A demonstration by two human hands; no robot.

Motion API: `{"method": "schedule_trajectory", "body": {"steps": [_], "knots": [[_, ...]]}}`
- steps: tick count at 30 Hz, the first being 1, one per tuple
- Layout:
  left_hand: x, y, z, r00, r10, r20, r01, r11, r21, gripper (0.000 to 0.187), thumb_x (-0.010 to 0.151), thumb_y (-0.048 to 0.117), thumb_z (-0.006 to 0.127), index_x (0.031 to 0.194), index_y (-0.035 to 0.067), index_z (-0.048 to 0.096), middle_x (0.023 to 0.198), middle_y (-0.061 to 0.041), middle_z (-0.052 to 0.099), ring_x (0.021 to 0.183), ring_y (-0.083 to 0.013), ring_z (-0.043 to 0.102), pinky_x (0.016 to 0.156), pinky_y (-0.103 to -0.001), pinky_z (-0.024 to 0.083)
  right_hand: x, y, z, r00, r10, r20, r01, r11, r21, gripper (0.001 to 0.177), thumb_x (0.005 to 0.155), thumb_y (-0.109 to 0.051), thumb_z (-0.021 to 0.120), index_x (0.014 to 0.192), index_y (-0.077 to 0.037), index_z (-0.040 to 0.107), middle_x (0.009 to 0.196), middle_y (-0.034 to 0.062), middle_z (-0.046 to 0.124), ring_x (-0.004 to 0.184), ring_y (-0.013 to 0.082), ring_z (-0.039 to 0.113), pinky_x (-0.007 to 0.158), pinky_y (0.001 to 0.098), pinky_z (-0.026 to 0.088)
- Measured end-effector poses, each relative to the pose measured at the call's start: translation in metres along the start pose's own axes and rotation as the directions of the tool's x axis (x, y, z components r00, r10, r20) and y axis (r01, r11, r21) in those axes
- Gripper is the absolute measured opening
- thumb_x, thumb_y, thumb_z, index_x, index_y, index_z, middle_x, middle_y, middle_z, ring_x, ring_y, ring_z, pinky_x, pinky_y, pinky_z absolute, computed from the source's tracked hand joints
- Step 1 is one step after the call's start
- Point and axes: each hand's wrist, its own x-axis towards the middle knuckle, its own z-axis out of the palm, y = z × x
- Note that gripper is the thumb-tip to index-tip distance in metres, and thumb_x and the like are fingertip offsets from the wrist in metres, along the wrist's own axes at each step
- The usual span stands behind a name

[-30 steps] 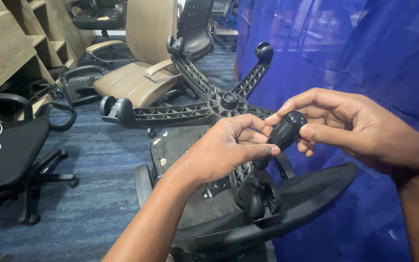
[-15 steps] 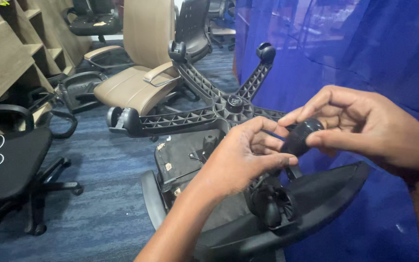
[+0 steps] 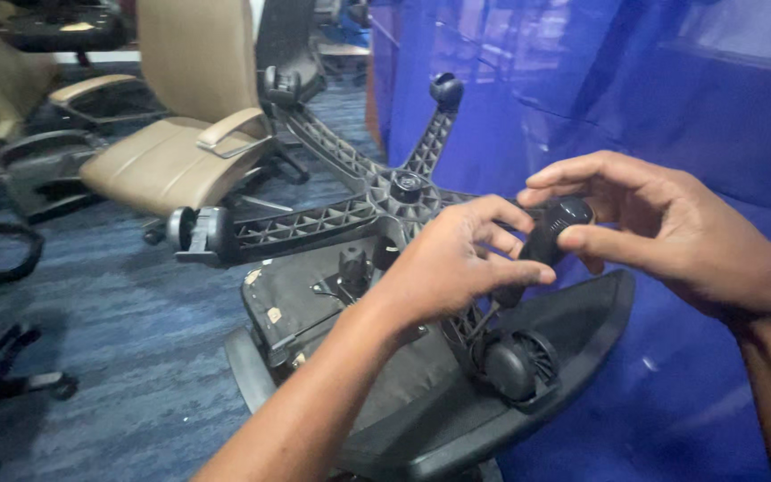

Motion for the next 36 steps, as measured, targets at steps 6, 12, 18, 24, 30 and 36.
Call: {"method": "schedule_trajectory", "body": {"steps": [6, 12, 18, 24, 30, 36], "knots": [[0.007, 0.001, -0.017, 0.991, 0.029, 0.127, -0.017, 0.995, -0.095, 0.034, 0.079, 0.016, 0.085, 0.105, 0.002, 0.068, 0.089, -0.003, 0.075, 0.079, -0.0086, 0.071, 0.07, -0.026, 0.058, -0.006, -0.011, 0.026, 0.974, 0.088, -0.206, -0.107, 0.991, -0.082, 0.037, 0.088, -0.009, 0.071, 0.124, -0.003, 0.072, 0.097, 0.0116, 0.072, 0.07, 0.012, 0.064, 0.063, 0.0272, 0.054], [-0.01, 0.001, -0.021, 0.996, 0.056, 0.074, -0.061, 0.996, 0.068, 0.032, 0.077, 0.014, 0.086, 0.104, 0.003, 0.073, 0.083, -0.004, 0.073, 0.075, -0.0088, 0.067, 0.068, -0.026, 0.056, -0.012, -0.007, 0.059, 0.953, -0.041, -0.302, 0.044, 0.999, 0.001, 0.033, 0.094, -0.005, 0.074, 0.122, 0.003, 0.058, 0.109, 0.0099, 0.068, 0.079, 0.01, 0.061, 0.065, 0.0248, 0.049], [-0.007, -0.005, -0.044, 0.983, 0.029, 0.183, 0.022, 0.962, -0.271, 0.036, 0.082, 0.008, 0.08, 0.108, 0.002, 0.056, 0.09, -0.006, 0.074, 0.078, -0.0101, 0.067, 0.067, -0.026, 0.053, -0.023, -0.029, 0.06, 0.977, 0.061, -0.206, -0.043, 0.995, 0.094, 0.048, 0.09, -0.005, 0.064, 0.138, -0.003, 0.062, 0.121, 0.0052, 0.075, 0.077, 0.0087, 0.065, 0.062, 0.0214, 0.051], [-0.02, 0.006, -0.04, 0.988, 0.026, 0.155, -0.026, 1.0, 0.0, 0.038, 0.076, 0.011, 0.087, 0.109, 0.001, 0.071, 0.094, -0.006, 0.074, 0.083, -0.0069, 0.069, 0.072, -0.024, 0.058, -0.015, -0.016, 0.076, 0.954, -0.04, -0.296, 0.05, 0.998, 0.025, 0.043, 0.092, 0.002, 0.075, 0.129, 0.006, 0.055, 0.11, 0.0092, 0.064, 0.087, 0.0106, 0.061, 0.071, 0.0236, 0.049], [-0.028, 0.023, -0.053, 0.993, 0.097, 0.066, -0.106, 0.982, 0.157, 0.034, 0.081, 0.013, 0.081, 0.114, 0.006, 0.075, 0.089, -0.004, 0.077, 0.072, -0.0078, 0.069, 0.068, -0.025, 0.058, -0.015, -0.008, 0.072, 0.987, 0.152, -0.061, -0.111, 0.895, 0.432, 0.05, 0.094, -0.018, 0.061, 0.139, -0.001, 0.054, 0.102, 0.0082, 0.065, 0.09, 0.0121, 0.067, 0.08, 0.0263, 0.055], [-0.034, 0.038, -0.046, 0.981, 0.186, -0.053, -0.172, 0.965, 0.196, 0.029, 0.082, 0.015, 0.075, 0.108, 0.005, 0.069, 0.088, -0.005, 0.074, 0.078, -0.0121, 0.073, 0.067, -0.028, 0.059, -0.002, 0.026, 0.07, 0.976, 0.217, 0.035, -0.219, 0.964, 0.152, 0.036, 0.092, -0.012, 0.067, 0.123, 0.006, 0.067, 0.09, 0.009, 0.072, 0.078, 0.0137, 0.069, 0.075, 0.0299, 0.058]]}}
